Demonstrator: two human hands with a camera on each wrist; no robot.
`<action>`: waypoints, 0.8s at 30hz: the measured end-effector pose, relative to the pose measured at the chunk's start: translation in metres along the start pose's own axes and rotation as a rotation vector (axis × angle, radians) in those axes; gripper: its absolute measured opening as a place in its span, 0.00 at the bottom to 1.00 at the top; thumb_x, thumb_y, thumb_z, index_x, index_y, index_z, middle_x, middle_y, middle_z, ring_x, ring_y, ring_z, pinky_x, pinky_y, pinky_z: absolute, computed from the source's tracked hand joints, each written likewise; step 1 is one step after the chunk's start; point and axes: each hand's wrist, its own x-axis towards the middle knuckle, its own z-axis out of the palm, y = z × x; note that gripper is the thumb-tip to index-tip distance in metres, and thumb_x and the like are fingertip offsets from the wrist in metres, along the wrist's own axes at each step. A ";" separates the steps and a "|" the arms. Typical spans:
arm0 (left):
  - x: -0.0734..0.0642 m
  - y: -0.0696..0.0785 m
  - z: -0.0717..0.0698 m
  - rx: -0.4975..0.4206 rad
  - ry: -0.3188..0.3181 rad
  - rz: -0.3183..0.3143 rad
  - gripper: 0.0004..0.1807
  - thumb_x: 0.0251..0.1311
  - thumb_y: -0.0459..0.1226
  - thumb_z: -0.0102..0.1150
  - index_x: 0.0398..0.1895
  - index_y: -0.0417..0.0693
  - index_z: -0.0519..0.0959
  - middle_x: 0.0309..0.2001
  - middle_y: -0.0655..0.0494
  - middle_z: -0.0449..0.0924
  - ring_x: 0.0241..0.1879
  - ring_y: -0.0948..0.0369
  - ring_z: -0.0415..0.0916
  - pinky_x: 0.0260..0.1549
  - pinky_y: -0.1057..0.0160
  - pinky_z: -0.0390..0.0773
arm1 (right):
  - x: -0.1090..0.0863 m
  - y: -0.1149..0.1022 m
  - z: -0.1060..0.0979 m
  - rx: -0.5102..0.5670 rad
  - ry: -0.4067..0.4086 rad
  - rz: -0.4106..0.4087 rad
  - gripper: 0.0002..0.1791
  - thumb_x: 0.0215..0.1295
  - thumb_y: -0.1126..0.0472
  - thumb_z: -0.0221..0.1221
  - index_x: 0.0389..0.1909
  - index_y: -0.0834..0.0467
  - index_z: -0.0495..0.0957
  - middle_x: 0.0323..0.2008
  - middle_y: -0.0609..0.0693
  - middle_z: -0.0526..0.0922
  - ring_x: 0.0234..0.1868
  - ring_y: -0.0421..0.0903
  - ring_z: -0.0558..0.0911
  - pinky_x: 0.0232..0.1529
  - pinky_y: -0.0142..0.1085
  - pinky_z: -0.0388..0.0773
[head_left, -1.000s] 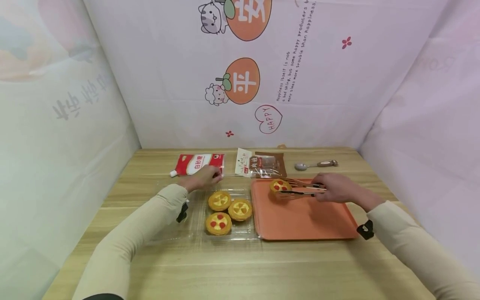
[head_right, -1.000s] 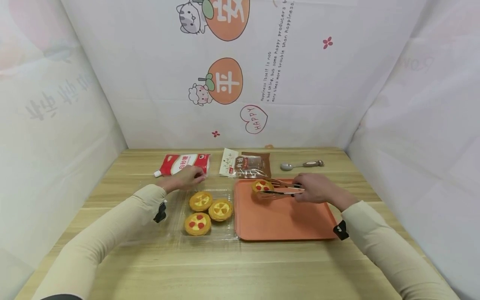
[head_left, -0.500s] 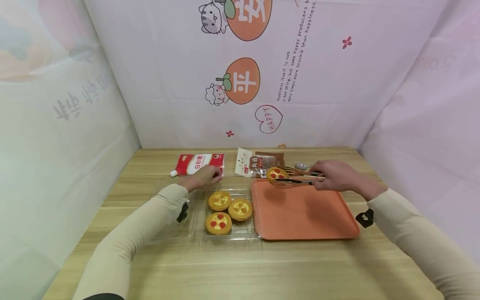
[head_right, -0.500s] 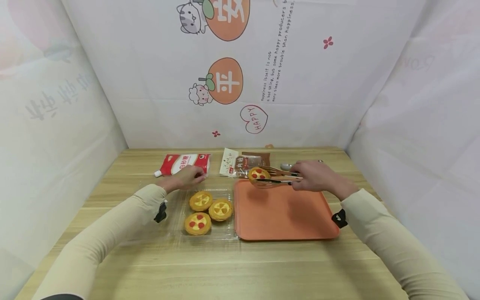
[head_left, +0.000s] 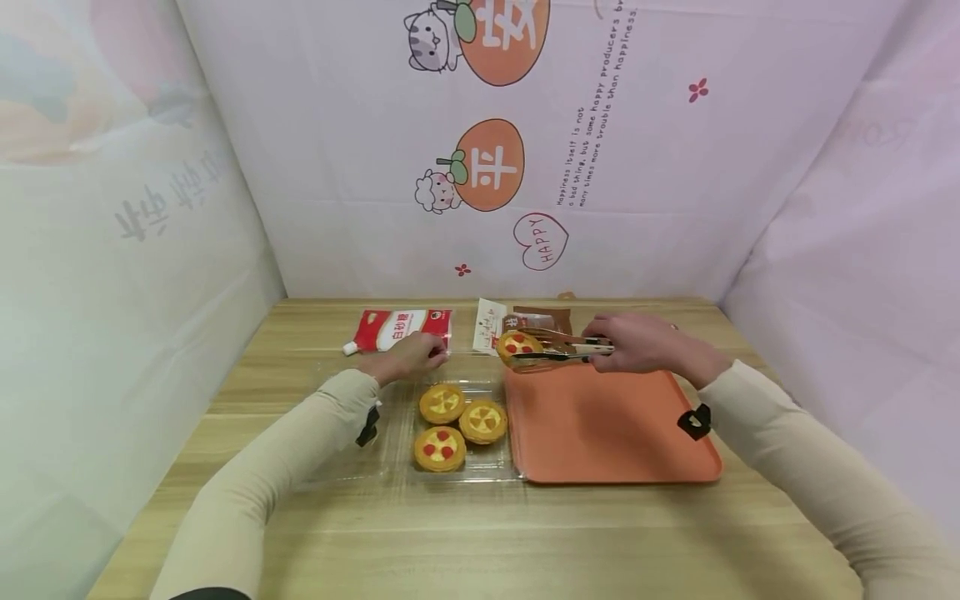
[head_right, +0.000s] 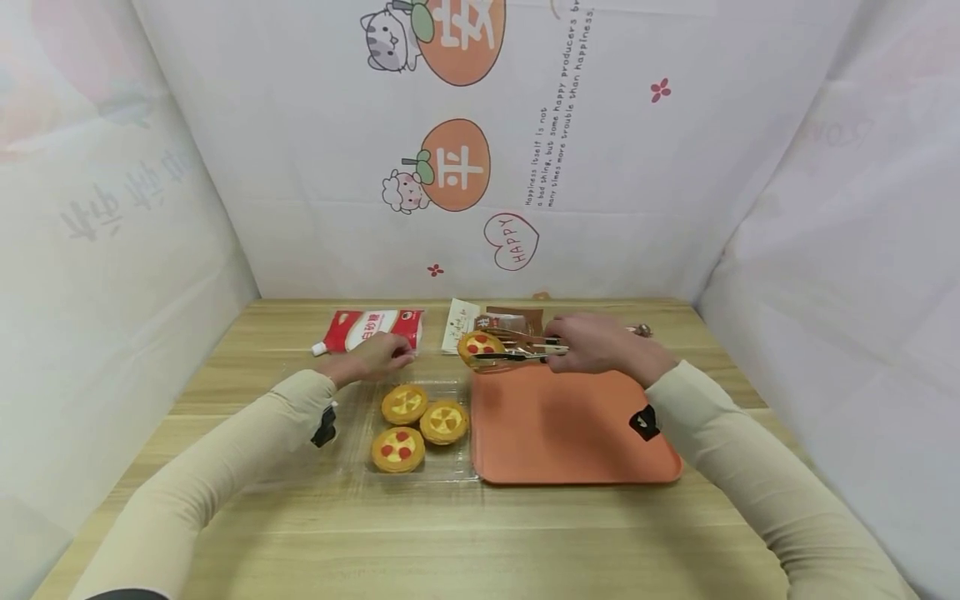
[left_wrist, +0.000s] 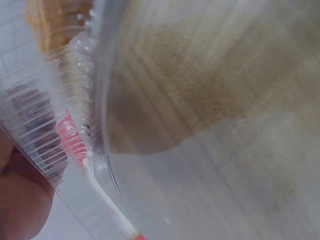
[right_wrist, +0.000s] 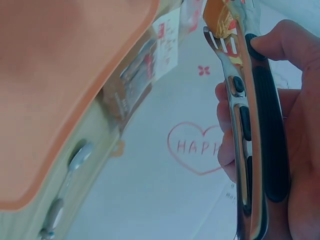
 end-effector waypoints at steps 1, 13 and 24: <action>0.000 0.000 0.000 -0.001 0.005 0.008 0.08 0.73 0.36 0.59 0.39 0.40 0.84 0.33 0.49 0.84 0.31 0.61 0.74 0.37 0.65 0.77 | 0.003 -0.002 0.000 -0.007 0.003 -0.020 0.22 0.66 0.55 0.63 0.57 0.62 0.83 0.52 0.59 0.85 0.46 0.53 0.86 0.46 0.51 0.84; -0.001 -0.001 -0.001 -0.005 0.016 0.033 0.07 0.72 0.34 0.59 0.38 0.39 0.84 0.33 0.49 0.85 0.30 0.62 0.74 0.36 0.66 0.76 | 0.035 -0.032 0.005 -0.114 -0.029 -0.186 0.22 0.69 0.54 0.62 0.58 0.61 0.83 0.58 0.63 0.85 0.48 0.56 0.88 0.49 0.54 0.84; 0.000 -0.001 -0.001 -0.014 0.029 0.056 0.08 0.71 0.33 0.59 0.35 0.39 0.83 0.30 0.49 0.83 0.28 0.63 0.72 0.33 0.68 0.73 | 0.049 -0.056 0.005 -0.223 -0.094 -0.226 0.15 0.70 0.53 0.65 0.50 0.57 0.87 0.47 0.56 0.87 0.41 0.49 0.85 0.40 0.46 0.83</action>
